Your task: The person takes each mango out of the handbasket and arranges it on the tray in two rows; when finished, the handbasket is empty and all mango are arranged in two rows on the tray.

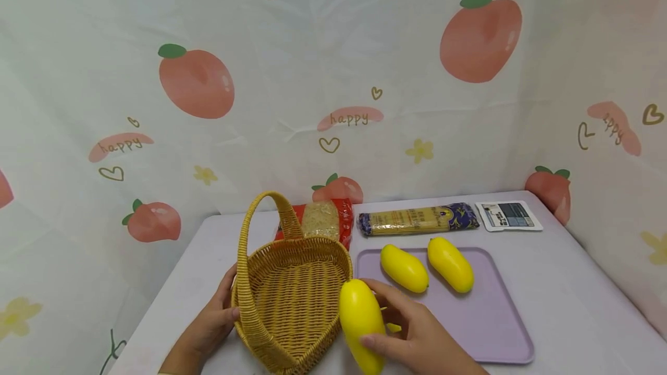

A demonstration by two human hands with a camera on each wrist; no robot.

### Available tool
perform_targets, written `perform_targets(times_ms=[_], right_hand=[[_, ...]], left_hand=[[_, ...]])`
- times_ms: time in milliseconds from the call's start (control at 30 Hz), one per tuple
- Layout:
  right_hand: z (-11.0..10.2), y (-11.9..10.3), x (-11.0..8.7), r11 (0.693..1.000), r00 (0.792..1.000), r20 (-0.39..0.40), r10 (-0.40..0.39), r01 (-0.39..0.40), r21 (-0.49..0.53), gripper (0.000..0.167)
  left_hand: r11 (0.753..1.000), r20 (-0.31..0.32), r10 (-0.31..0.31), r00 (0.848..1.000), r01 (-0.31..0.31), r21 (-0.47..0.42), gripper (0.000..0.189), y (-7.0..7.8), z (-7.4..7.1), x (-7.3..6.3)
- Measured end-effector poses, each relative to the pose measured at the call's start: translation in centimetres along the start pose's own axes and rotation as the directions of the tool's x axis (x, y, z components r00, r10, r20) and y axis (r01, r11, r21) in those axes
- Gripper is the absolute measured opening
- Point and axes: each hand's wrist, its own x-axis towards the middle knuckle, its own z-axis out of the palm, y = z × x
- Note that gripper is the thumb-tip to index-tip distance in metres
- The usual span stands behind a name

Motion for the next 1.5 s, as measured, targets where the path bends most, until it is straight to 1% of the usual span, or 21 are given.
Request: perform_targets(times_ms=[100,167,267,367,467,533,600,667,833,900,1033,1133,1233,1300,1367,1500], right_hand=[[-0.6,0.2,-0.6,1.000,0.999,-0.039,0.025,-0.024,0.006,0.074],[-1.1,0.2,-0.9,0.998,0.996,-0.070,0.063,-0.061,0.030,0.074],[-1.8,0.2,-1.4,0.996,0.990,-0.110,0.087,-0.083,0.041,0.074],[-2.6,0.2,-1.9,0.997,0.986,-0.151,0.076,-0.075,0.015,0.073],[-3.3,0.1,-2.4,0.996,0.975,-0.207,0.077,-0.085,-0.031,0.073],[-3.7,0.0,-2.7,0.990,0.958,-0.265,0.109,-0.128,-0.053,0.073],[-4.1,0.1,-3.1,0.987,0.944,-0.314,0.103,-0.136,-0.084,0.072],[-4.5,0.0,-3.4,0.981,0.922,-0.365,0.125,-0.171,-0.094,0.071],[-5.8,0.0,-4.2,0.956,0.876,-0.450,0.174,-0.261,-0.137,0.074],[-6.3,0.2,-4.5,0.951,0.869,-0.473,0.149,-0.258,-0.173,0.075],[-7.3,0.5,-5.2,0.948,0.858,-0.509,0.067,-0.213,-0.235,0.073],[-7.9,0.8,-5.7,0.944,0.853,-0.522,0.008,-0.178,-0.277,0.070],[-8.4,0.9,-5.9,0.935,0.848,-0.530,-0.016,-0.175,-0.309,0.069],[-8.7,0.8,-6.0,0.924,0.841,-0.541,-0.014,-0.195,-0.328,0.070],[-8.9,0.7,-6.0,0.908,0.830,-0.558,0.003,-0.236,-0.347,0.073],[-9.2,0.4,-5.9,0.865,0.805,-0.592,0.026,-0.315,-0.390,0.078]], left_hand=[[1.000,-0.002,-0.004,1.000,0.004,-0.004,0.106,-0.1,0.0,0.0],[1.000,-0.005,-0.006,1.000,0.006,-0.004,0.106,-0.1,0.0,0.0],[1.000,-0.010,-0.010,1.000,0.010,0.002,0.107,-0.1,0.0,0.0],[1.000,-0.020,-0.016,1.000,0.016,0.009,0.108,0.0,0.0,0.0],[1.000,-0.017,-0.012,1.000,0.013,0.008,0.107,0.0,0.0,0.0],[1.000,-0.012,-0.008,1.000,0.008,0.006,0.106,0.0,0.0,0.0],[1.000,-0.003,-0.003,1.000,0.003,0.002,0.105,0.0,0.0,0.0],[1.000,0.003,0.000,1.000,0.000,-0.001,0.105,0.0,0.0,0.0],[1.000,0.013,0.009,1.000,-0.009,-0.002,0.104,0.0,-0.1,0.0],[1.000,0.014,0.011,1.000,-0.011,0.000,0.104,0.0,-0.1,0.0],[1.000,0.018,0.014,1.000,-0.014,-0.003,0.104,-0.2,-0.2,0.0],[1.000,0.021,0.018,1.000,-0.018,-0.002,0.104,-0.3,-0.2,0.0],[1.000,0.018,0.019,1.000,-0.018,-0.005,0.104,-0.3,-0.2,0.0],[1.000,0.019,0.020,1.000,-0.019,-0.008,0.104,-0.2,-0.2,0.0],[1.000,0.015,0.015,1.000,-0.015,-0.011,0.104,-0.1,-0.2,0.0],[1.000,0.017,0.014,1.000,-0.014,-0.004,0.103,0.0,-0.1,0.0]])
